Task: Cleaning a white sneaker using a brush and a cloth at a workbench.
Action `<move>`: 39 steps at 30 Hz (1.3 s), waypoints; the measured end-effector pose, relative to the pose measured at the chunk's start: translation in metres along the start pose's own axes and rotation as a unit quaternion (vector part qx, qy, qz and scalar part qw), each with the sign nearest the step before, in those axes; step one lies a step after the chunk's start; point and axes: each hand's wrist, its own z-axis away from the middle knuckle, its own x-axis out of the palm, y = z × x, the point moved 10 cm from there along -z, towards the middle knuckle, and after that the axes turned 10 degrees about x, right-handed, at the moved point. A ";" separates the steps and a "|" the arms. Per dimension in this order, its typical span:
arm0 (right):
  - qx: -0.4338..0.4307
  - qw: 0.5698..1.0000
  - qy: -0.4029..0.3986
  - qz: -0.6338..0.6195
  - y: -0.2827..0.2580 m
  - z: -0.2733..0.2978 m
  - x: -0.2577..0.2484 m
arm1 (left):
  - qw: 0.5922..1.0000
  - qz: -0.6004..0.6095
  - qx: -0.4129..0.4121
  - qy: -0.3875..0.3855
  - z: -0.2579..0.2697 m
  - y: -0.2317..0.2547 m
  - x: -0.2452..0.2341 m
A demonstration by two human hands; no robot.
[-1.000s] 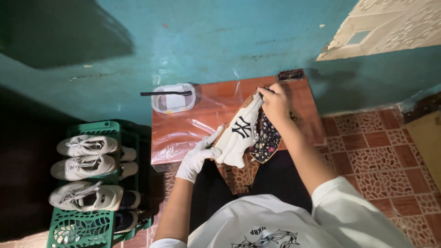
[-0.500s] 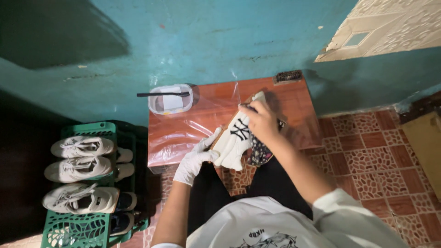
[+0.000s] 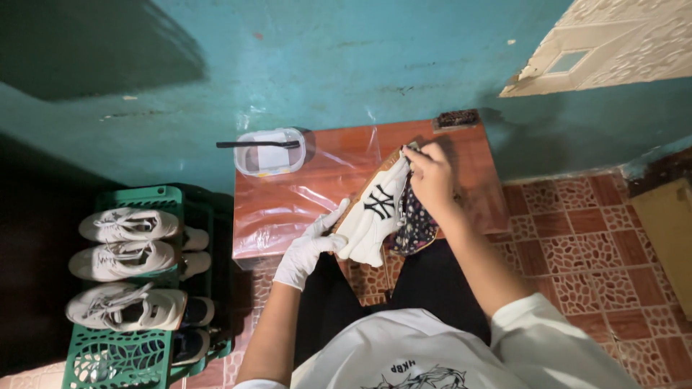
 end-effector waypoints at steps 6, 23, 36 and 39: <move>-0.065 0.997 -0.028 -0.023 -0.058 0.051 0.018 | 1.000 0.001 0.003 0.005 0.003 0.010 0.001; -0.044 0.999 -0.010 -0.001 -0.063 0.019 0.005 | 1.000 -0.007 -0.007 0.005 -0.008 -0.024 -0.011; -0.061 0.997 -0.027 -0.032 -0.053 0.011 0.005 | 0.998 -0.027 -0.042 0.035 0.006 0.008 0.002; -0.062 0.998 -0.007 -0.017 -0.048 0.000 0.003 | 0.997 -0.029 -0.052 0.043 0.002 0.002 0.004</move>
